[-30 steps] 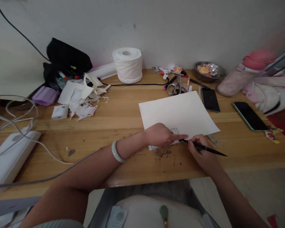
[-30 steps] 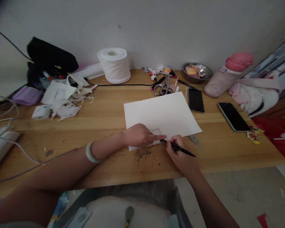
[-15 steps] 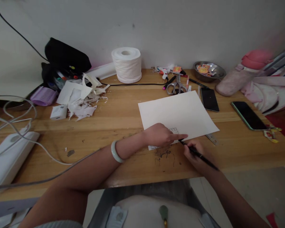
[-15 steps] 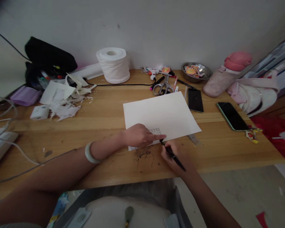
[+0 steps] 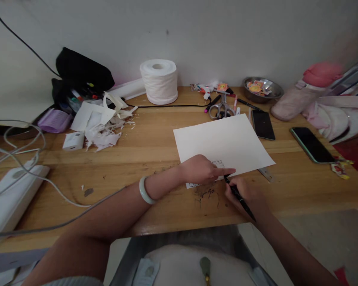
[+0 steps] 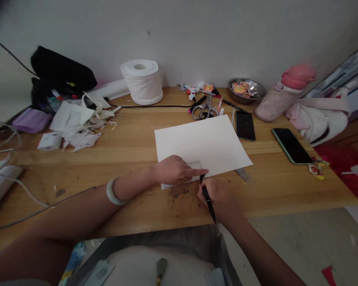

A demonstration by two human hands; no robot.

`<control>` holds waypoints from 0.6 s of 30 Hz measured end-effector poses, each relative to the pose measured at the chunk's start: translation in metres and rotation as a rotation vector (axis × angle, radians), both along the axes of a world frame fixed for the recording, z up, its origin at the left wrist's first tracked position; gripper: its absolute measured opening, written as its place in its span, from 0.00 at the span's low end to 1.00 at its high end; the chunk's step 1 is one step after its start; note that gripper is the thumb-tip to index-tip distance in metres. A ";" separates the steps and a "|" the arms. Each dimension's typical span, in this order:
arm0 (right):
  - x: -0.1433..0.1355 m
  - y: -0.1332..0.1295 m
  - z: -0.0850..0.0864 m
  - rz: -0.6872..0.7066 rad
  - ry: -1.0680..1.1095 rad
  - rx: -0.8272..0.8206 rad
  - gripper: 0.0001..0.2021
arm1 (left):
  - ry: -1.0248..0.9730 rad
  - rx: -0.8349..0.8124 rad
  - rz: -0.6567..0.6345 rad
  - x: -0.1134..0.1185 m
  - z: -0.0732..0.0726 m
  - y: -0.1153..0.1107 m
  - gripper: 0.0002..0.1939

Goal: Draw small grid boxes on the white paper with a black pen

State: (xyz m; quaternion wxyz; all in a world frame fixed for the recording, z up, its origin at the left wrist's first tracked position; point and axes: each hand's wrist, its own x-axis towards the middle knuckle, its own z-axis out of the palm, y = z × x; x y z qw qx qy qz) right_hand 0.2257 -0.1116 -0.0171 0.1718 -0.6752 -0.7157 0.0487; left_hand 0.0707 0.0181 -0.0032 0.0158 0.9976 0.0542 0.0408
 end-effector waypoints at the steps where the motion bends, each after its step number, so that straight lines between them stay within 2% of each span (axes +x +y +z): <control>1: 0.000 -0.001 -0.001 0.003 -0.005 0.003 0.09 | 0.001 -0.002 -0.002 0.000 0.000 0.000 0.28; 5: -0.001 -0.003 -0.004 -0.023 0.022 0.018 0.08 | -0.006 -0.014 -0.018 -0.001 0.000 0.001 0.29; 8: 0.002 -0.003 0.001 -0.095 0.110 0.014 0.08 | -0.009 -0.019 -0.016 -0.001 0.001 0.001 0.30; 10: 0.008 0.000 0.011 -0.187 0.167 0.032 0.07 | -0.004 -0.023 -0.011 -0.001 0.001 0.001 0.29; 13: 0.024 0.016 0.036 -0.315 0.209 0.111 0.07 | 0.003 -0.025 -0.014 -0.001 0.002 0.001 0.29; 16: 0.036 0.044 0.062 -0.248 0.231 0.041 0.12 | 0.004 -0.016 -0.003 -0.001 0.002 0.001 0.28; 18: 0.036 0.067 0.071 -0.179 0.207 -0.023 0.14 | -0.002 -0.015 -0.003 -0.001 0.001 0.001 0.28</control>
